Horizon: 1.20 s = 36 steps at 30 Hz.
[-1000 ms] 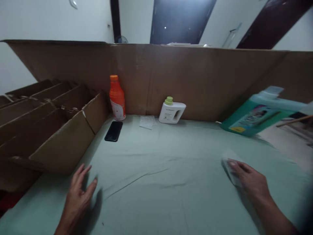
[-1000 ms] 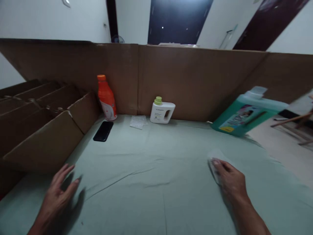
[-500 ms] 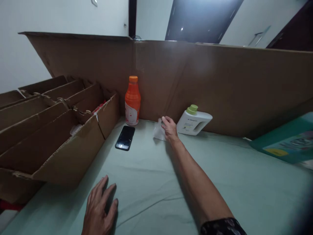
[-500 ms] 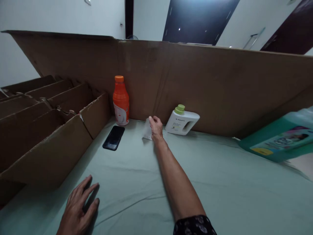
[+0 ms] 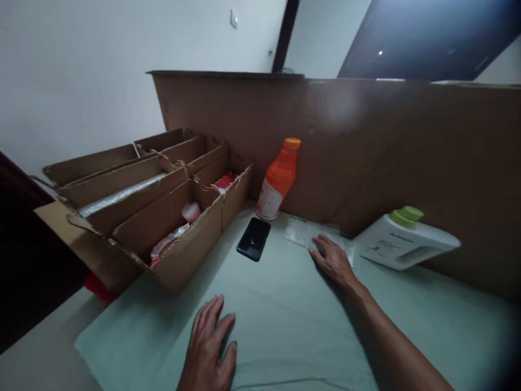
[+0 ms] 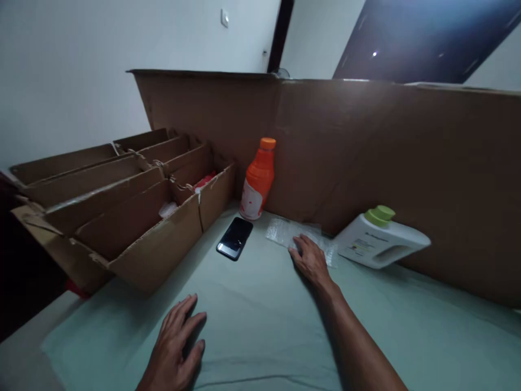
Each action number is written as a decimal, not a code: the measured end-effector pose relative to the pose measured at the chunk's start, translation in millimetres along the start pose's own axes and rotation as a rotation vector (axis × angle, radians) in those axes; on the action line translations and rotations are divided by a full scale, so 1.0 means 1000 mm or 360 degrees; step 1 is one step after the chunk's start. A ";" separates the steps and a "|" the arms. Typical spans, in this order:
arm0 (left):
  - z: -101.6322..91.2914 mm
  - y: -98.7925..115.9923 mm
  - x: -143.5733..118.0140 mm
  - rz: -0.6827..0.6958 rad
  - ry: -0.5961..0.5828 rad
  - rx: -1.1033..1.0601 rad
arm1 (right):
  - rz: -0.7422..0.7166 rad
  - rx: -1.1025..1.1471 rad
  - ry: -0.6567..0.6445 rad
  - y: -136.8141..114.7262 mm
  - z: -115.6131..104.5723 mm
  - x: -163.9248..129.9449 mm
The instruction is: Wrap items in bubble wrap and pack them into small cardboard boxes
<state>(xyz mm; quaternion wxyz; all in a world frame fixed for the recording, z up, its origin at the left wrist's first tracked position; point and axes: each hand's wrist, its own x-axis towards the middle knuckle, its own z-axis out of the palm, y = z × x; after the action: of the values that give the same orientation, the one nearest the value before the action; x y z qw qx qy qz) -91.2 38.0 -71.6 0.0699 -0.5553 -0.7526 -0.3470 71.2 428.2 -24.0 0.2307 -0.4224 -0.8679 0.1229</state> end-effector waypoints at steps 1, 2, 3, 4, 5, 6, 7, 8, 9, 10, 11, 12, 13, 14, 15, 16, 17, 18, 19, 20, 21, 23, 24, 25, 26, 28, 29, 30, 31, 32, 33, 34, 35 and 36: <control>0.001 0.002 0.001 -0.0026 0.0015 -0.0019 | -0.0010 -0.0046 0.0022 -0.003 0.000 -0.004; 0.002 0.003 0.001 -0.0041 0.0027 -0.0037 | -0.0028 -0.0097 0.0051 -0.006 0.000 -0.011; 0.003 0.005 0.002 -0.0044 0.0027 -0.0054 | -0.0061 -0.0147 0.0072 -0.010 0.003 -0.021; 0.004 0.006 0.003 -0.0052 0.0020 -0.0069 | -0.0110 -0.0193 0.0076 -0.015 0.007 -0.033; 0.004 0.007 0.004 -0.0070 0.0005 -0.0081 | -0.0169 -0.0231 0.0064 -0.019 0.012 -0.046; 0.004 0.008 0.004 -0.0096 -0.0011 -0.0088 | -0.0229 -0.0259 0.0040 -0.024 0.018 -0.058; 0.003 0.009 0.005 -0.0133 -0.0029 -0.0090 | -0.0283 -0.0272 0.0010 -0.029 0.024 -0.069; 0.002 0.010 0.006 -0.0172 -0.0051 -0.0088 | -0.0320 -0.0271 -0.0014 -0.033 0.029 -0.079; 0.001 0.011 0.008 -0.0203 -0.0078 -0.0088 | -0.0342 -0.0266 -0.0023 -0.037 0.033 -0.085; -0.001 0.012 0.009 -0.0228 -0.0106 -0.0090 | -0.0354 -0.0258 -0.0020 -0.041 0.035 -0.090; -0.002 0.013 0.010 -0.0248 -0.0133 -0.0094 | -0.0360 -0.0249 -0.0018 -0.045 0.036 -0.092; -0.004 0.014 0.011 -0.0265 -0.0158 -0.0101 | -0.0359 -0.0243 -0.0020 -0.048 0.035 -0.093; -0.006 0.015 0.013 -0.0282 -0.0177 -0.0110 | -0.0355 -0.0239 -0.0024 -0.050 0.034 -0.092; -0.007 0.015 0.014 -0.0303 -0.0187 -0.0117 | -0.0350 -0.0239 -0.0030 -0.052 0.032 -0.091; -0.009 0.015 0.015 -0.0326 -0.0188 -0.0120 | -0.0345 -0.0240 -0.0038 -0.053 0.031 -0.091; -0.010 0.015 0.016 -0.0349 -0.0192 -0.0118 | -0.0341 -0.0242 -0.0044 -0.054 0.030 -0.090; -0.010 0.015 0.016 -0.0367 -0.0199 -0.0110 | -0.0340 -0.0242 -0.0047 -0.055 0.029 -0.090; -0.011 0.015 0.017 -0.0383 -0.0211 -0.0096 | -0.0342 -0.0240 -0.0048 -0.056 0.029 -0.090; -0.011 0.015 0.017 -0.0394 -0.0224 -0.0077 | -0.0344 -0.0240 -0.0049 -0.056 0.030 -0.091; -0.011 0.015 0.017 -0.0402 -0.0237 -0.0057 | -0.0346 -0.0239 -0.0047 -0.056 0.030 -0.092; -0.011 0.016 0.017 -0.0405 -0.0247 -0.0036 | -0.0348 -0.0238 -0.0045 -0.057 0.031 -0.093; -0.013 0.019 0.017 -0.0407 -0.0260 0.0004 | -0.0355 -0.0240 -0.0041 -0.058 0.030 -0.096; -0.015 0.021 0.017 -0.0409 -0.0268 0.0026 | -0.0362 -0.0243 -0.0041 -0.058 0.029 -0.098; -0.017 0.024 0.018 -0.0410 -0.0277 0.0049 | -0.0370 -0.0248 -0.0042 -0.059 0.028 -0.099; -0.019 0.026 0.020 -0.0408 -0.0289 0.0069 | -0.0379 -0.0257 -0.0042 -0.060 0.026 -0.100; -0.025 0.029 0.029 -0.0376 -0.0338 0.0101 | -0.0391 -0.0283 -0.0041 -0.061 0.024 -0.101; -0.028 0.030 0.037 -0.0345 -0.0376 0.0111 | -0.0392 -0.0300 -0.0041 -0.061 0.023 -0.100; -0.031 0.029 0.046 -0.0305 -0.0419 0.0117 | -0.0391 -0.0317 -0.0042 -0.061 0.022 -0.100; -0.033 0.028 0.057 -0.0256 -0.0460 0.0119 | -0.0387 -0.0335 -0.0045 -0.062 0.022 -0.098; -0.033 0.026 0.069 -0.0202 -0.0496 0.0117 | -0.0381 -0.0353 -0.0049 -0.062 0.022 -0.097; -0.032 0.023 0.081 -0.0141 -0.0525 0.0109 | -0.0376 -0.0370 -0.0054 -0.062 0.023 -0.095; -0.029 0.020 0.093 -0.0075 -0.0550 0.0097 | -0.0371 -0.0387 -0.0062 -0.062 0.024 -0.094; -0.026 0.017 0.103 -0.0002 -0.0578 0.0079 | -0.0367 -0.0404 -0.0066 -0.061 0.025 -0.093; -0.021 0.014 0.111 0.0074 -0.0607 0.0056 | -0.0366 -0.0418 -0.0062 -0.060 0.026 -0.094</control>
<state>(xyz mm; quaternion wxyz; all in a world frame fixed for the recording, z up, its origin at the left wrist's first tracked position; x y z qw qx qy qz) -126.4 114.9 4.3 -0.0563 -0.6269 -0.7451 -0.2206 67.8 317.0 -50.2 0.1692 -0.3445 -0.9233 -0.0105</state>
